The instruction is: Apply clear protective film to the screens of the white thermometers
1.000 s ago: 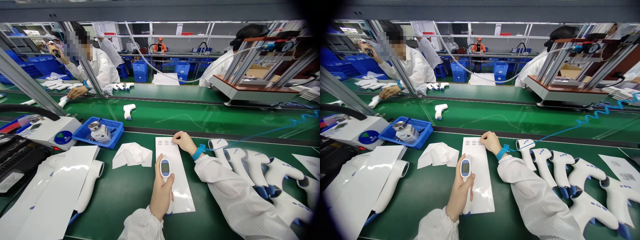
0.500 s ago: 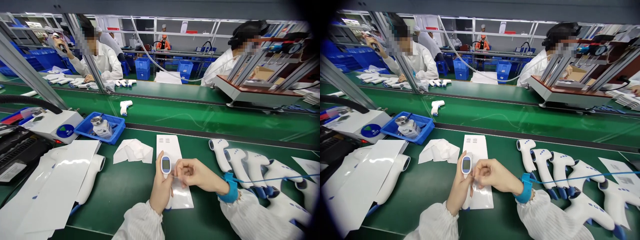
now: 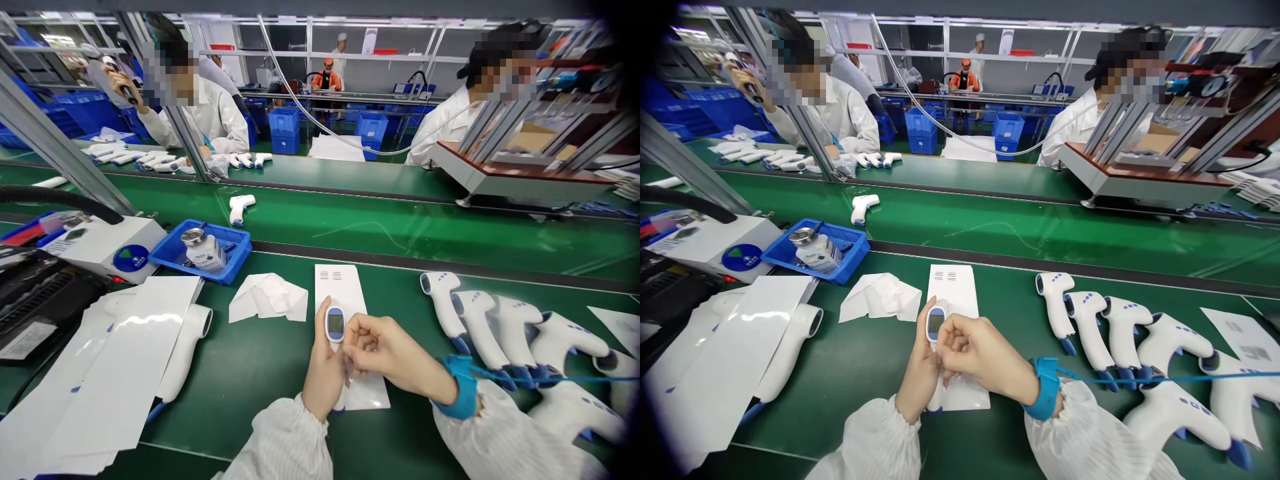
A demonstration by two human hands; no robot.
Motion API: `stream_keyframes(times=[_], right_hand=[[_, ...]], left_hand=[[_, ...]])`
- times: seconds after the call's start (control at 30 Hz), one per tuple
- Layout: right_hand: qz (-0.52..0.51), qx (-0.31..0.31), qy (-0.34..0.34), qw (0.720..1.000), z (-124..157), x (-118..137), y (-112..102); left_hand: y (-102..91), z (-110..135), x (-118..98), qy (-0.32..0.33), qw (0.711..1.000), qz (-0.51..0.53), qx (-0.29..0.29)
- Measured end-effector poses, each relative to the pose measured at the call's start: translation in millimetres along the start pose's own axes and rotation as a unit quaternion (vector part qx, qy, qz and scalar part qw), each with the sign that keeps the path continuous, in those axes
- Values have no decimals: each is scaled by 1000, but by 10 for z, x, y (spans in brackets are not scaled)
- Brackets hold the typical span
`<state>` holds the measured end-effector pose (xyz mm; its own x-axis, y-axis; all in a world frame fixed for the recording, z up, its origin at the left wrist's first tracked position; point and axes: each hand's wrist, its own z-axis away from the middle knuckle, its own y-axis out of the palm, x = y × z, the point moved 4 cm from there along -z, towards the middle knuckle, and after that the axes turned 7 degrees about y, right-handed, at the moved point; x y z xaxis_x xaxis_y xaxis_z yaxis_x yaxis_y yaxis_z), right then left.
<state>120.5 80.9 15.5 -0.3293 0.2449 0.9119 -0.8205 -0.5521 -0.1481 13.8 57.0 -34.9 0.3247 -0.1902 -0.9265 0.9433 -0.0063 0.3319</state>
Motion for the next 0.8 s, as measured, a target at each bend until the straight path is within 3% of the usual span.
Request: stream_keyframes(times=[0.1,0.17,0.43,0.8], right_hand=[[139,-132,-106,976,-44,71,-57],[157,-162,-152,962,-86,94,-67],[92,-196,-143,966,-233,-22,-105],[103,-171,-134,971,-291,102,-215]], left_hand=[[4,3,15,-16,1000,-20,2],[10,0,-7,-8,1000,-19,-4],[36,3,-79,-14,999,-36,-17],[15,13,-52,-11,998,-59,-1]])
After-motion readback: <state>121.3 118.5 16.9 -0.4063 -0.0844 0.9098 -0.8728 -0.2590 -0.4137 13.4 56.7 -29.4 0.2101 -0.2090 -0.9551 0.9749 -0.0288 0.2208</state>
